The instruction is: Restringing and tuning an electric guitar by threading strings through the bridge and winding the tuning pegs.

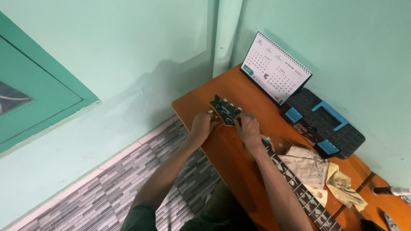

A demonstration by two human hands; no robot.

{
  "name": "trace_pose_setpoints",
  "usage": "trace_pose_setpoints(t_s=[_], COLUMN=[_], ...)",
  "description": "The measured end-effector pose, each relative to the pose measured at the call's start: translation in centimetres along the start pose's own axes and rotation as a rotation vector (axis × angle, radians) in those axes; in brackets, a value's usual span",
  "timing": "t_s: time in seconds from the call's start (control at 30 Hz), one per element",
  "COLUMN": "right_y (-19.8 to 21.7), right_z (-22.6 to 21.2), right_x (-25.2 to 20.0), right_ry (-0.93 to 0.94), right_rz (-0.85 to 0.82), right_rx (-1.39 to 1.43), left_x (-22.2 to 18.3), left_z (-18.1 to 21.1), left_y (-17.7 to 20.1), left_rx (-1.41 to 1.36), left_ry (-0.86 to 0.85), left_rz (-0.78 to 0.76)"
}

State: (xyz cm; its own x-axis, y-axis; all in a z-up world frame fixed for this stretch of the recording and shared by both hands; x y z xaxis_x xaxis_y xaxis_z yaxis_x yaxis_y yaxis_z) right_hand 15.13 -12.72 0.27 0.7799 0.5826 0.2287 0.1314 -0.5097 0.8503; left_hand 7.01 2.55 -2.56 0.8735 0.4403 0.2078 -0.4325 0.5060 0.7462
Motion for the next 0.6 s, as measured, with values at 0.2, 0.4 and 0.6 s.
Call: trace_pose_setpoints(t_s=[0.2,0.4,0.6], right_y=[-0.6,-0.4,-0.4], right_z=[0.4,0.1,0.2], right_x=[-0.2,-0.2,-0.2], right_ry=[-0.001,0.019,-0.003], right_rz=[-0.024,-0.009,-0.031], right_rx=[-0.057,-0.044,-0.042], left_x=[-0.4,-1.3,-1.5], left_z=[-4.2,-4.7,2.3], left_y=[-2.7,-1.3,0.9], left_rx=[-0.315,-0.698,0.15], left_ry=[0.237,0.522,-0.058], left_rz=[-0.013,-0.02,-0.074])
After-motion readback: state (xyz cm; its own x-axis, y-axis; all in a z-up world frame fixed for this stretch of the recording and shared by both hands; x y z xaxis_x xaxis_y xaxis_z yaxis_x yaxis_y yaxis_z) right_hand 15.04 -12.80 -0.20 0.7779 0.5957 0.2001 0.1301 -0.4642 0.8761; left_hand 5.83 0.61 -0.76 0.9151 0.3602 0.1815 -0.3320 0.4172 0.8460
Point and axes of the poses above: each hand's wrist, its own x-axis towards the middle knuckle, its own y-axis out of the back of the hand, z = x × y, the point moved 9 cm from there along x, towards the middle knuckle, and after that the axes turned 6 degrees about z, right-handed, at the moved point
